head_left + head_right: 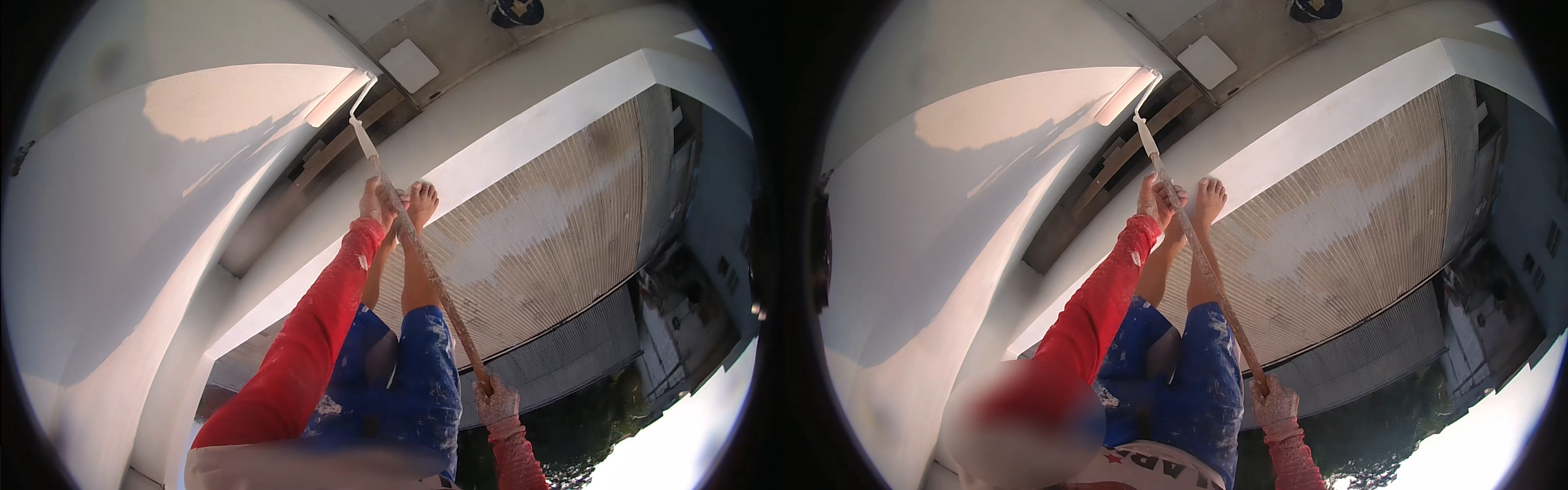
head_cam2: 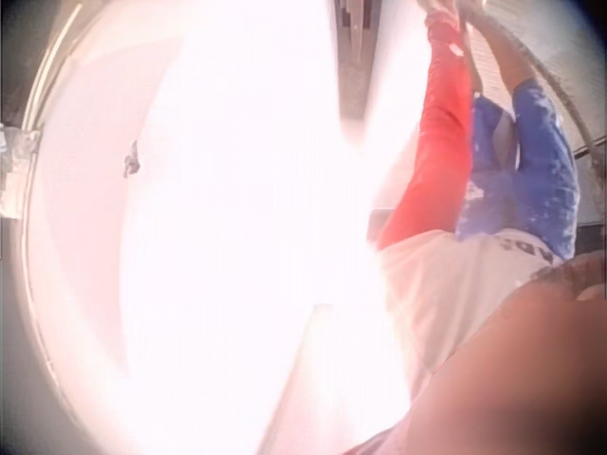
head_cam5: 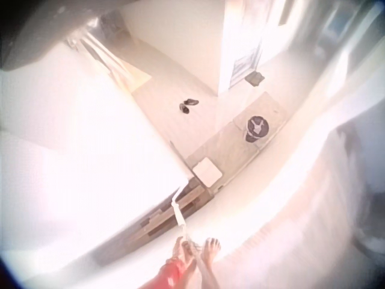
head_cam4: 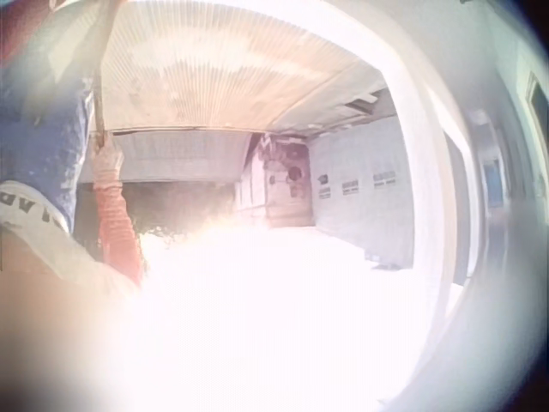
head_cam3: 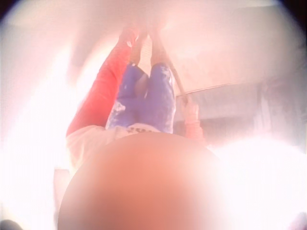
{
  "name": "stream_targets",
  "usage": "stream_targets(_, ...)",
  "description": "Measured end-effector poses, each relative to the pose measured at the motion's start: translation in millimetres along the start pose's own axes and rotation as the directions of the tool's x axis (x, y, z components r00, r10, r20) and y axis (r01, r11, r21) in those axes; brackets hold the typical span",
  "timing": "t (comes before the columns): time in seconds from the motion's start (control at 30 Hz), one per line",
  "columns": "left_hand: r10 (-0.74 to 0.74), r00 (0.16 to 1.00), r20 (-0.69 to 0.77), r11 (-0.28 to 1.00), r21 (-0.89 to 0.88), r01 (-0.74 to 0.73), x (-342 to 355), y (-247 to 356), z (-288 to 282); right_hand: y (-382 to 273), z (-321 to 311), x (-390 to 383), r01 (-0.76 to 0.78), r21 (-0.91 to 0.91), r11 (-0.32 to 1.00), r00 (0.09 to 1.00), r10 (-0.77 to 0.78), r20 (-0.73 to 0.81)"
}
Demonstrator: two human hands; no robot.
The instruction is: The person paints a white exterior wall using a long-handled paint roller. They repeatedly roll white paint onto the wall surface while standing barefoot on a narrow ledge.
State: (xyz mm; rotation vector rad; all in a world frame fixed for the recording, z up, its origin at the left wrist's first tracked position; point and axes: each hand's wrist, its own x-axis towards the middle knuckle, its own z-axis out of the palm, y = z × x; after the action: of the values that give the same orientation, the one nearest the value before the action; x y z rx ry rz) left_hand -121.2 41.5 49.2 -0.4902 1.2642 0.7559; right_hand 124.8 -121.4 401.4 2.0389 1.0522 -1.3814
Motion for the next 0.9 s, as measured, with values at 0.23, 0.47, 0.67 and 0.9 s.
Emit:
stream_targets(0.23, -0.079, 0.965, -0.251, 0.994, 0.053, 0.096, 5.6, -107.1, -2.9, -11.2, 50.3, 116.8, -0.01, -0.133, 0.991, 0.997, 0.021, 0.077)
stream_targets(0.47, 0.423, 0.792, -0.439, 0.676, 0.735, 0.046, 84.5, -79.4, -14.0, 0.9, 20.9, 26.2, 0.059, -0.215, 0.975, 0.997, -0.068, -0.034)
stream_targets(0.67, 0.321, 0.909, -0.266, 0.766, 0.637, -0.084, 109.4, -59.3, -20.9, 67.7, -51.5, -175.3, -0.578, -0.356, 0.735, 0.773, 0.633, 0.052)
stream_targets(0.9, -0.049, 0.99, -0.132, 0.994, -0.106, 0.035, 83.9, -44.8, 4.9, 67.1, -69.1, -155.7, -0.651, -0.298, 0.698, 0.732, 0.681, -0.006)
